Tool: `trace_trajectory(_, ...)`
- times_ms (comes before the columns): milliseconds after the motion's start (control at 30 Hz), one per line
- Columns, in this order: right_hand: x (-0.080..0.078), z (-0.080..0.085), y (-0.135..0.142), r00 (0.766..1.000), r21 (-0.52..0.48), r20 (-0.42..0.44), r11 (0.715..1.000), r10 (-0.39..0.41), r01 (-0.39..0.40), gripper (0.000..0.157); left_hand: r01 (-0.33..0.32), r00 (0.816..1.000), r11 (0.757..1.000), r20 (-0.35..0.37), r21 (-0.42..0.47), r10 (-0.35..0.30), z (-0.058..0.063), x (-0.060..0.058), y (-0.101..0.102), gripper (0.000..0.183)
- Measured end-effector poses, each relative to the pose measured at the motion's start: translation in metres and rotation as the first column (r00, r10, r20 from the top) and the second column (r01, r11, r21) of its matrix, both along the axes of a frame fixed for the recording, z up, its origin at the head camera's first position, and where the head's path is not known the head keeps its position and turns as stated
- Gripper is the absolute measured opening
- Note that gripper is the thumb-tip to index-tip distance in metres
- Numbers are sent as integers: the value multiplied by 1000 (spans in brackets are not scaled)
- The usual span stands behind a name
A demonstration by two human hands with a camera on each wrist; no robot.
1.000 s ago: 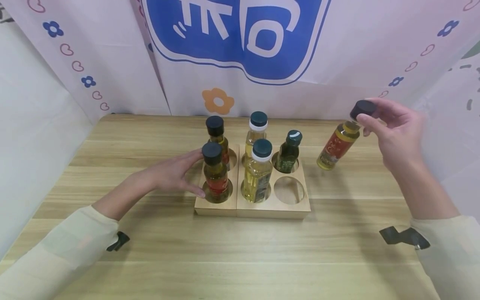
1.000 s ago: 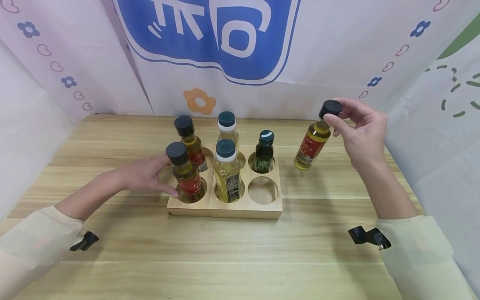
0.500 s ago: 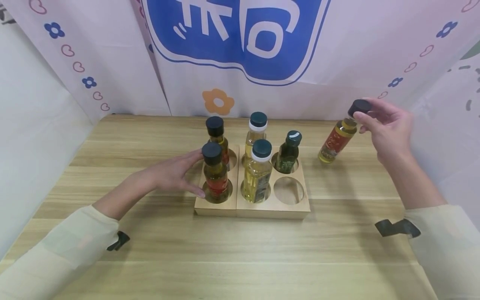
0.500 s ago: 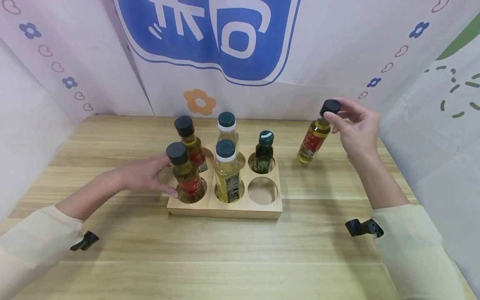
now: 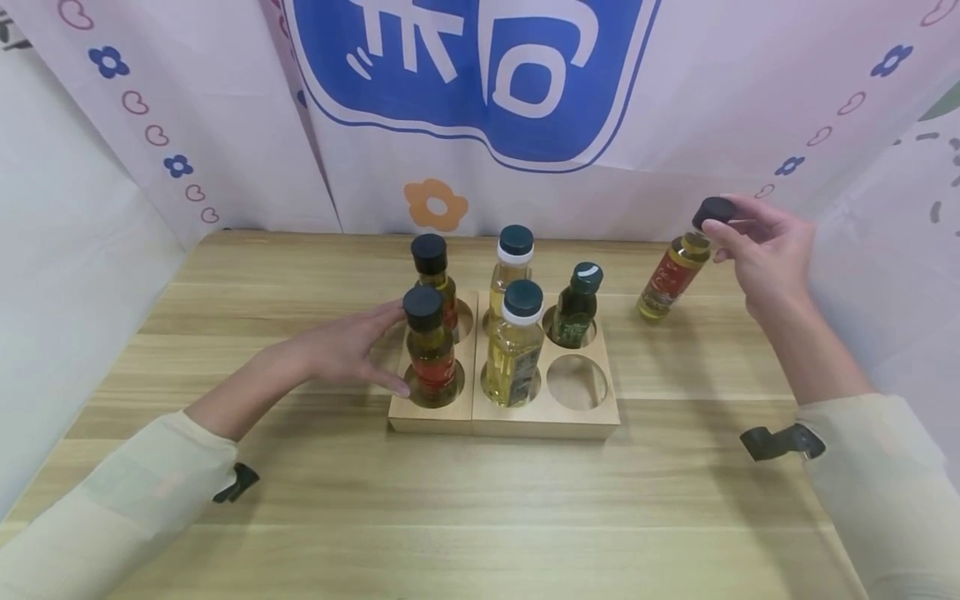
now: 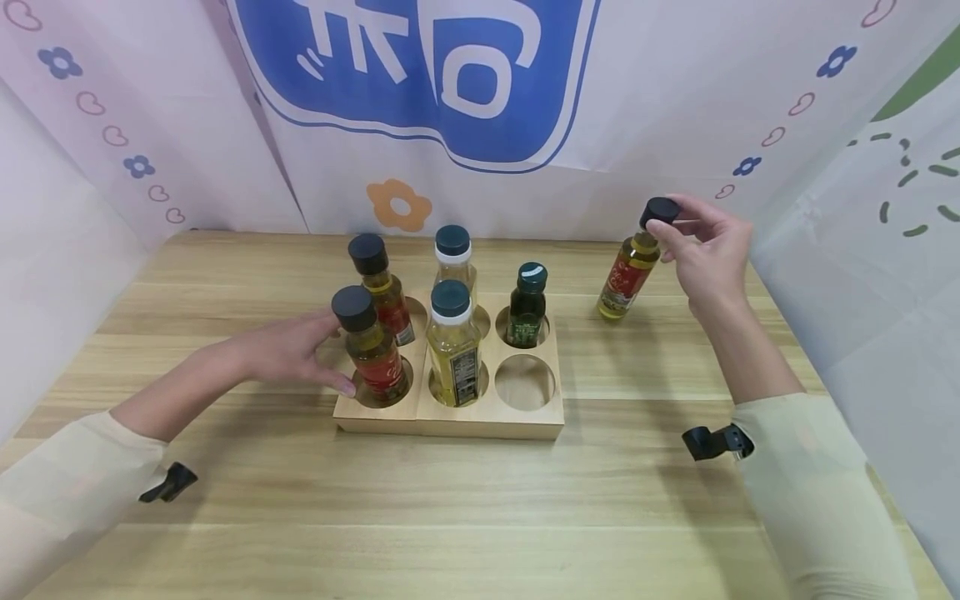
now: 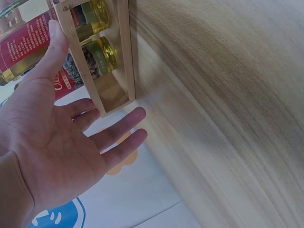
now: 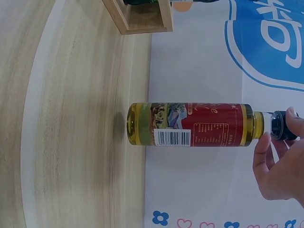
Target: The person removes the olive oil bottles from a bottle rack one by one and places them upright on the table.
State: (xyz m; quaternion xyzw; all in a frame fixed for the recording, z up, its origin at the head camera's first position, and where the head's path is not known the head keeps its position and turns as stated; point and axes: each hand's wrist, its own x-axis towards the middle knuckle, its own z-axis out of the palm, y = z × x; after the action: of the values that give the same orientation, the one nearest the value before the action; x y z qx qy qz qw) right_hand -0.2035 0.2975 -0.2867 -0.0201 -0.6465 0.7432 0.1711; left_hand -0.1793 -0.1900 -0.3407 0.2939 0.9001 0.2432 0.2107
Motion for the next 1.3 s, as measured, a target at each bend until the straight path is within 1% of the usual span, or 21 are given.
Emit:
trace_trajectory(333, -11, -3, 5, 998, 6, 56, 999, -40, 40, 33, -8, 1000, 1000, 16, -5, 8, 3, 1, 1, 123)
trace_trajectory(567, -20, -6, 8, 996, 56, 65, 997, -66, 62, 30, -7, 1000, 1000, 18, -12, 8, 3, 1, 1, 124)
trace_trajectory(633, -22, -6, 8, 995, 55, 66, 996, -68, 65, 30, -6, 1000, 1000, 19, -6, 6, 2, 0, 2, 124)
trace_trajectory(800, -24, -8, 8, 995, 68, 78, 996, -68, 63, 30, -3, 1000, 1000, 20, -1, 3, 2, 0, 2, 124)
trace_trajectory(933, -24, -10, 9, 993, 79, 101, 995, -68, 60, 34, 4, 1000, 1000, 12, -9, -4, 2, 0, 1, 123)
trace_trajectory(1067, -25, -11, 9, 990, 66, 125, 996, -66, 58, 35, 6, 1000, 1000, 12, -13, -6, 2, 0, 2, 124)
trace_trajectory(1133, -26, -11, 9, 988, 77, 135, 995, -69, 59, 36, 6, 1000, 1000, 13, -12, -6, 2, 0, 2, 123)
trace_trajectory(1300, -29, -9, 8, 985, 144, 154, 988, -80, 58, 40, 5, 1000, 1000, 15, -7, -5, 1, 0, 2, 122)
